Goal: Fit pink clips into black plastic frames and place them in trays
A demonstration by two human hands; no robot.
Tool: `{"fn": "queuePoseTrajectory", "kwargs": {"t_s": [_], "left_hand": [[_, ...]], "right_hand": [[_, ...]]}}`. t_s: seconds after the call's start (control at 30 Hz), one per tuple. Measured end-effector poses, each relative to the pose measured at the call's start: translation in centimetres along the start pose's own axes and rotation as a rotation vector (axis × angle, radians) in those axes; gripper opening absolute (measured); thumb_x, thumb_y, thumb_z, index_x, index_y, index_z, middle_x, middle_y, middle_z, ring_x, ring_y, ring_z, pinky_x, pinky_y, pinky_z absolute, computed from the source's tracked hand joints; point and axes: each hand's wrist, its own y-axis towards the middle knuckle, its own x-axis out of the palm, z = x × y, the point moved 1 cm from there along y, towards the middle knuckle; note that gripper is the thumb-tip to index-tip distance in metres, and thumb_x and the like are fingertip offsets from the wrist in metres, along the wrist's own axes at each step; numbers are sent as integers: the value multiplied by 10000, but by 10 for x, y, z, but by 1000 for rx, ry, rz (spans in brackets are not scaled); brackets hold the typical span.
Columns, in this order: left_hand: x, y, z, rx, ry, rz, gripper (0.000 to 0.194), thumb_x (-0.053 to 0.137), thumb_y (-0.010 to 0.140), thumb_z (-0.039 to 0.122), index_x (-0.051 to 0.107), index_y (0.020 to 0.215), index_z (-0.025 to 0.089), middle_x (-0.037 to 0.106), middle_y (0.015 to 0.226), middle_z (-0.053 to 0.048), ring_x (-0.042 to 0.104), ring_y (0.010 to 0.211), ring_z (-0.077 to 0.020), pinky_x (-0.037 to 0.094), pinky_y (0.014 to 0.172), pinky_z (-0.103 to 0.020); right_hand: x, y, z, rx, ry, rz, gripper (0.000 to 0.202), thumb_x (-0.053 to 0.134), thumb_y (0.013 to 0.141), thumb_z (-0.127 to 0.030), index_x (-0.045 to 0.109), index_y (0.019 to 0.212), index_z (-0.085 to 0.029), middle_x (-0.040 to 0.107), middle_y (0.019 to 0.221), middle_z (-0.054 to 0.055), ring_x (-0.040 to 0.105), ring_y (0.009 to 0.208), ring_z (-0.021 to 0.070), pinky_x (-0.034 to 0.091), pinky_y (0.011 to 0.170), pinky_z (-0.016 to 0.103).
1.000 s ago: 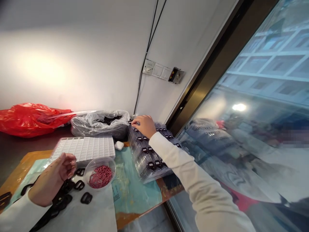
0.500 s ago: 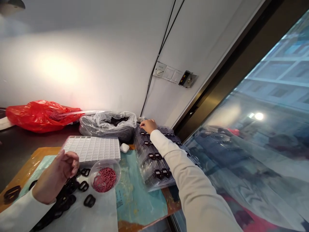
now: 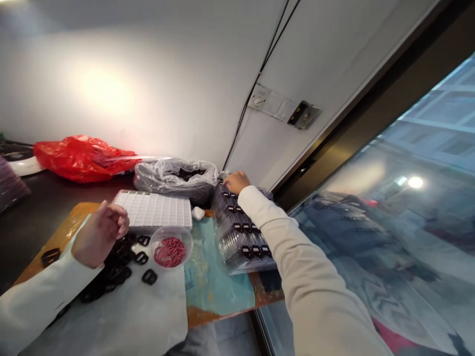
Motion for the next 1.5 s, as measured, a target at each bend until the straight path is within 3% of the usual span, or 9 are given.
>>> {"fn": "queuePoseTrajectory", "kwargs": {"t_s": [0.17, 0.3, 0.43, 0.53, 0.73, 1.0, 1.23, 1.37, 1.5], "left_hand": [[-5, 8, 9, 83, -93, 76, 395, 523, 848, 470, 563, 598, 167, 457, 492, 27, 429, 402, -75, 308, 389, -187], [-13, 16, 8, 153, -126, 150, 389, 463, 878, 411, 524, 577, 171, 416, 461, 40, 385, 366, -64, 262, 373, -187], [-18, 19, 3, 160, -154, 154, 356, 518, 845, 419, 516, 588, 171, 414, 456, 43, 374, 355, -61, 237, 363, -184], [-20, 21, 0, 153, -161, 153, 347, 528, 836, 412, 515, 590, 168, 419, 461, 44, 375, 357, -55, 235, 367, -174], [-20, 20, -2, 176, -149, 165, 331, 473, 853, 367, 516, 595, 163, 425, 462, 47, 363, 356, -53, 243, 370, -170], [-17, 18, -6, 292, 124, 99, 310, 651, 756, 424, 563, 634, 152, 511, 537, 39, 478, 460, -67, 360, 435, -169], [-16, 21, -13, 16, -86, -85, 428, 826, 598, 423, 701, 899, 147, 711, 817, -42, 655, 683, -124, 518, 600, -211], [-22, 27, -7, 65, -200, -28, 433, 843, 601, 379, 715, 959, 171, 724, 886, -33, 658, 709, -92, 520, 623, -164], [-25, 31, 0, 87, -201, 87, 394, 759, 710, 417, 707, 1007, 165, 720, 884, -43, 641, 655, -76, 503, 551, -145]], "right_hand": [[-40, -20, -49, -66, 53, 156, 301, 500, 846, -192, 711, 1057, -150, 684, 1124, 128, 561, 1035, 264, 348, 912, 400], [-54, -74, -150, -486, 191, 249, 172, 566, 849, -229, 728, 907, -239, 723, 904, 17, 586, 872, 199, 381, 848, 375], [-24, -128, -244, -701, 29, 319, 115, 637, 799, -155, 699, 716, -203, 663, 778, 41, 539, 839, 200, 395, 856, 384], [7, -138, -273, -699, -54, 326, 137, 647, 784, -135, 691, 666, -190, 638, 802, 69, 516, 888, 214, 401, 911, 383], [27, -133, -275, -707, -114, 359, 104, 640, 789, -137, 702, 712, -171, 623, 787, 70, 510, 906, 222, 341, 1027, 379], [-37, -120, -251, -539, 33, 525, 169, 546, 888, -234, 630, 742, -217, 622, 747, 18, 477, 870, 200, 257, 1076, 409], [-54, -83, -262, -598, -33, 629, 163, 457, 901, -152, 616, 909, -186, 607, 818, 41, 484, 865, 209, 249, 1080, 377], [-56, -51, -260, -584, 112, 538, 175, 478, 922, -263, 637, 957, -200, 643, 914, 38, 497, 917, 206, 264, 1044, 380], [-36, 6, -243, -347, 216, 211, 175, 554, 890, -285, 718, 917, -232, 705, 920, 32, 533, 936, 206, 295, 945, 373]]}}
